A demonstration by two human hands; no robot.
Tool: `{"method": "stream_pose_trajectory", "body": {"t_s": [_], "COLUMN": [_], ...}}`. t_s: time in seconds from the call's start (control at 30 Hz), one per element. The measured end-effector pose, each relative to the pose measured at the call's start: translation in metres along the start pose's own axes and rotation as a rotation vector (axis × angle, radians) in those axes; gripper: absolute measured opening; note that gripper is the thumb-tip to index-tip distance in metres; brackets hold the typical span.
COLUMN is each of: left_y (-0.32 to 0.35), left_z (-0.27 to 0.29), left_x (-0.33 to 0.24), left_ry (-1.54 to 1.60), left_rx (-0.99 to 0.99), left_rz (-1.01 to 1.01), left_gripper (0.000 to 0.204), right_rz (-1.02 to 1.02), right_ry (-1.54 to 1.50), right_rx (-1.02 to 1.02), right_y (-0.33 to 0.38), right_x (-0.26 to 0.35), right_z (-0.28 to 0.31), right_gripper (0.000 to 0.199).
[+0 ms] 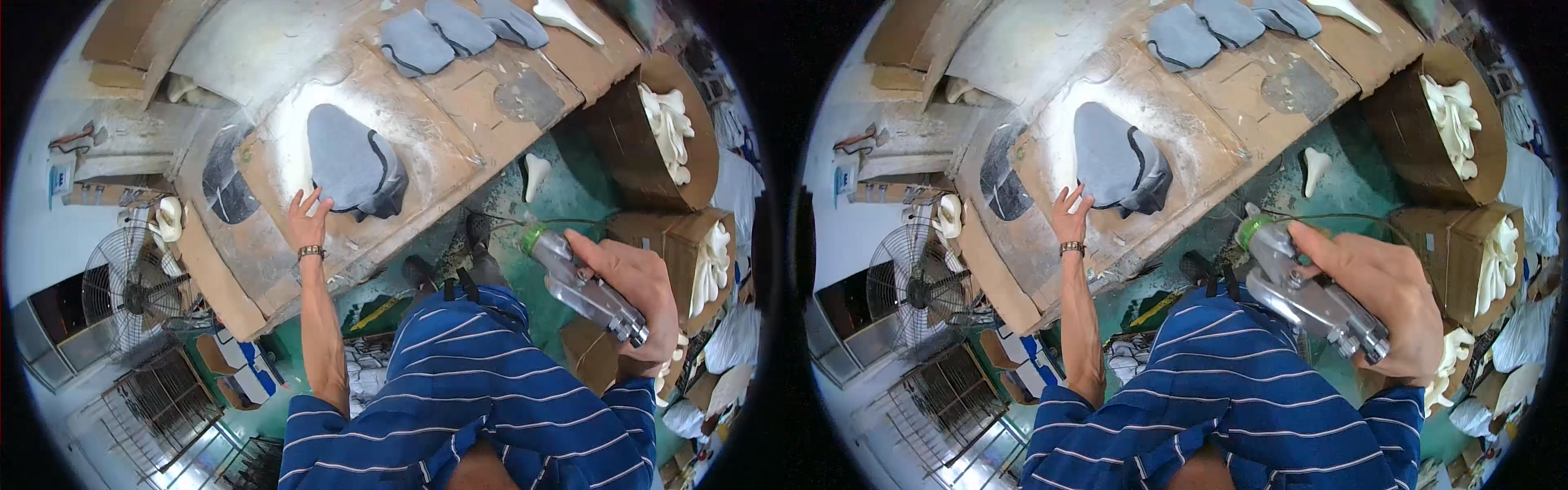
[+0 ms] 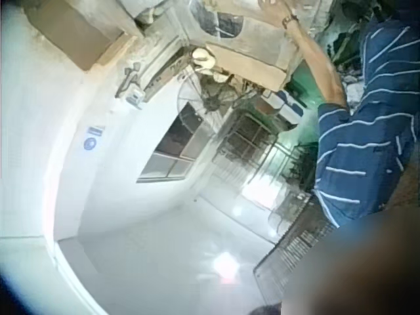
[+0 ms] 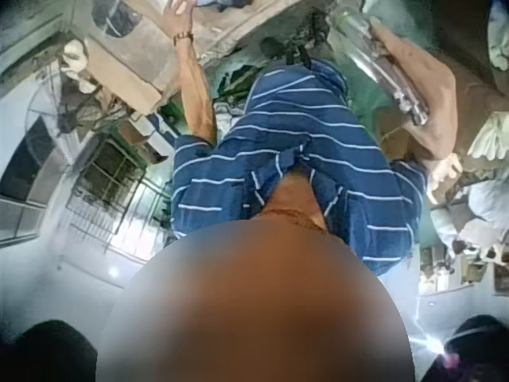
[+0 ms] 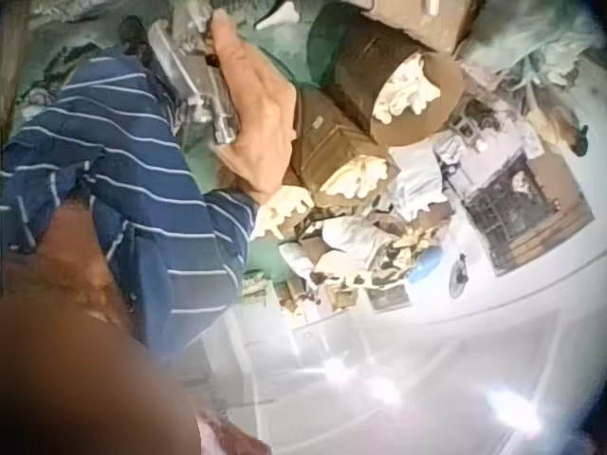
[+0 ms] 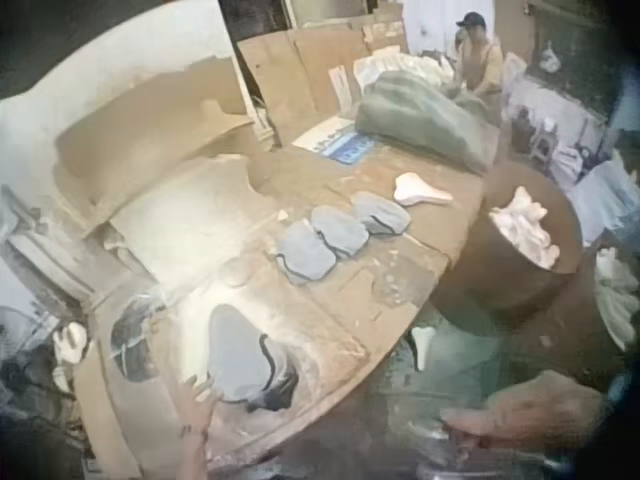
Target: Applying adhesive to fabric bicycle seat covers using a spray gun and assembling them.
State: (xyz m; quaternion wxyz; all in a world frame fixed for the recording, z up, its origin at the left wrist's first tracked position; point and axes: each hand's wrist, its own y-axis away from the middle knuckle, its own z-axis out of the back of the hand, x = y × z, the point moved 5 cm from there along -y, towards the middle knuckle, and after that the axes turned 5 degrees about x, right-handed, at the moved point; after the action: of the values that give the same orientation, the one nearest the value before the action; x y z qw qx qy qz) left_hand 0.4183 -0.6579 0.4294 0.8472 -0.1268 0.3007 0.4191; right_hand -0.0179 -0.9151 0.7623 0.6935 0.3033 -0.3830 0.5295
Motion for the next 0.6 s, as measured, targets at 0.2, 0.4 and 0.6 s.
{"method": "stream_pose_trajectory", "body": {"t_s": [0.2,0.4,0.6], "left_y": [0.002,0.034,0.097], "left_z": [-0.003,-0.010,0.011], "left_x": [-0.009,0.005,0.029], "left_ry": [0.048,1.255,1.166], "left_rx": [0.055,-0.329,-0.266], "left_rz": [0.089,0.310,0.332], "left_gripper": [0.047,0.059,0.063], "right_rz": [0.031,0.046,0.062], "right_ry": [0.009,0.110,0.178], "right_rx": [-0.058,-0.192,0.231], "right_y": [-0.032,-0.043,-0.026], "right_x": [0.009,0.028,0.052], "right_z": [0.001,-0.014,-0.014], "right_gripper": [0.076,0.082,0.097]}}
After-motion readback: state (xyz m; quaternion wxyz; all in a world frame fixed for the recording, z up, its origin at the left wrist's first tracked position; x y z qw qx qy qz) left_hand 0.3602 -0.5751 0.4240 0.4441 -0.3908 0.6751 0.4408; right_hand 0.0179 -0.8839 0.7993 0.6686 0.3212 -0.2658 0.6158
